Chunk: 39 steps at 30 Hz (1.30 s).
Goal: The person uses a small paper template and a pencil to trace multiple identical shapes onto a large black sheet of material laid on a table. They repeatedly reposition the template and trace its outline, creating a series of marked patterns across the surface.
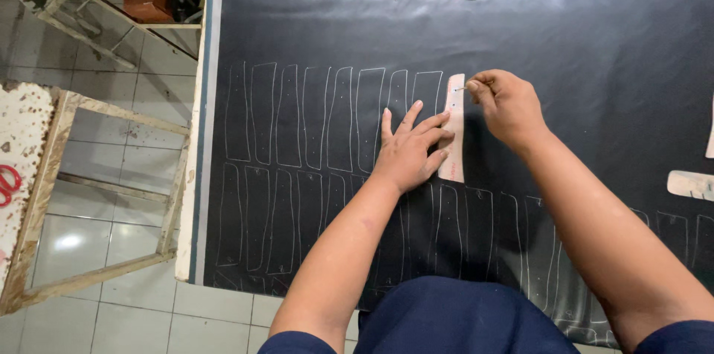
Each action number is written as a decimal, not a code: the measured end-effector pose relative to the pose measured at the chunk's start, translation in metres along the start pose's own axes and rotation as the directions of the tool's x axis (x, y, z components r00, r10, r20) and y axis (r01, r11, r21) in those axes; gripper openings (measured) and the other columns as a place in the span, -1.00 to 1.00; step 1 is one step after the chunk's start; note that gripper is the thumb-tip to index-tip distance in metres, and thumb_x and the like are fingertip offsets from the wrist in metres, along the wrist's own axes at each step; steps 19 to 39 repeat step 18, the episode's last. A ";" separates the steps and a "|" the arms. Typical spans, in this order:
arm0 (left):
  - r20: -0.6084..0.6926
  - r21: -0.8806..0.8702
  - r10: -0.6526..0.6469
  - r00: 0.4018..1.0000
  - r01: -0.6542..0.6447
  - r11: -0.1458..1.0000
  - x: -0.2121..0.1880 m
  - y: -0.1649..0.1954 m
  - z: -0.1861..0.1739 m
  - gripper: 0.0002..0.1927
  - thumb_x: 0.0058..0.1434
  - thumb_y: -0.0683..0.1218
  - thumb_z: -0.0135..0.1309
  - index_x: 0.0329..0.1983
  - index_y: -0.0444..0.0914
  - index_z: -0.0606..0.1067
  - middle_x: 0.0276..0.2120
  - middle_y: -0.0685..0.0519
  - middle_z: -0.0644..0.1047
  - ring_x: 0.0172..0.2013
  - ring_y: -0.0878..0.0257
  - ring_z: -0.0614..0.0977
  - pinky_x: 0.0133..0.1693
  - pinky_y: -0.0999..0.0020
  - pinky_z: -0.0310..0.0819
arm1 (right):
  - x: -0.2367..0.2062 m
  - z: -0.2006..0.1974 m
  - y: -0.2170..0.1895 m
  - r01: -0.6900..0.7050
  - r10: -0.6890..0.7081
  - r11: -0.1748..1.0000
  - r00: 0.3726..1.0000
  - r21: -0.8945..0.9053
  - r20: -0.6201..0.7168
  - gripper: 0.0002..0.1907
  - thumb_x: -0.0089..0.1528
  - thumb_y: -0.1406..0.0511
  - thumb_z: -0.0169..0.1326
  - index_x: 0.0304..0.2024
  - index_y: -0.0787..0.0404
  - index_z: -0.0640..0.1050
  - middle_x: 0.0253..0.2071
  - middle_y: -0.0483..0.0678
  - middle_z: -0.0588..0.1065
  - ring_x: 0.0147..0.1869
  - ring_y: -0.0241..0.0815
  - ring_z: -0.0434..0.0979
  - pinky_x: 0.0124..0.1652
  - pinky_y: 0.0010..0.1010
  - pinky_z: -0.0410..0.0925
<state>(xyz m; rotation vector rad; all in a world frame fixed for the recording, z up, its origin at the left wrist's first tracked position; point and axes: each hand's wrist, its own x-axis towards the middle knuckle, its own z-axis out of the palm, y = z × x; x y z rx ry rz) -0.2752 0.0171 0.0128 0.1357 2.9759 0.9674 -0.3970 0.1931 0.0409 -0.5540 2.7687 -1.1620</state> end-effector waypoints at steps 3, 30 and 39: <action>-0.015 0.000 0.003 1.000 -0.003 1.000 0.000 0.001 0.000 -0.71 0.22 0.13 0.12 0.00 0.11 0.59 0.35 0.37 0.35 0.48 0.10 0.11 0.38 -0.43 -0.42 | 0.000 0.005 0.001 0.085 -0.086 0.996 0.995 -0.018 -0.047 -0.80 0.39 0.24 0.14 -0.12 0.26 0.62 -0.27 0.05 0.60 -0.23 -0.02 0.63 -0.19 -0.28 0.43; -0.162 -0.030 -0.289 0.943 0.288 0.957 -0.014 0.021 0.033 -0.33 0.26 0.16 0.16 0.39 -0.12 0.34 0.38 0.03 0.33 0.46 0.00 0.23 0.43 -0.08 0.00 | -0.064 -0.015 0.068 -0.338 0.350 0.636 0.928 0.694 0.130 -0.77 0.46 0.18 -0.08 -0.11 0.20 0.49 -0.32 -0.04 0.48 -0.32 -0.24 0.50 -0.27 -0.28 0.48; -0.162 -0.030 -0.289 0.943 0.288 0.957 -0.014 0.021 0.033 -0.33 0.26 0.16 0.16 0.39 -0.12 0.34 0.38 0.03 0.33 0.46 0.00 0.23 0.43 -0.08 0.00 | -0.064 -0.015 0.068 -0.338 0.350 0.636 0.928 0.694 0.130 -0.77 0.46 0.18 -0.08 -0.11 0.20 0.49 -0.32 -0.04 0.48 -0.32 -0.24 0.50 -0.27 -0.28 0.48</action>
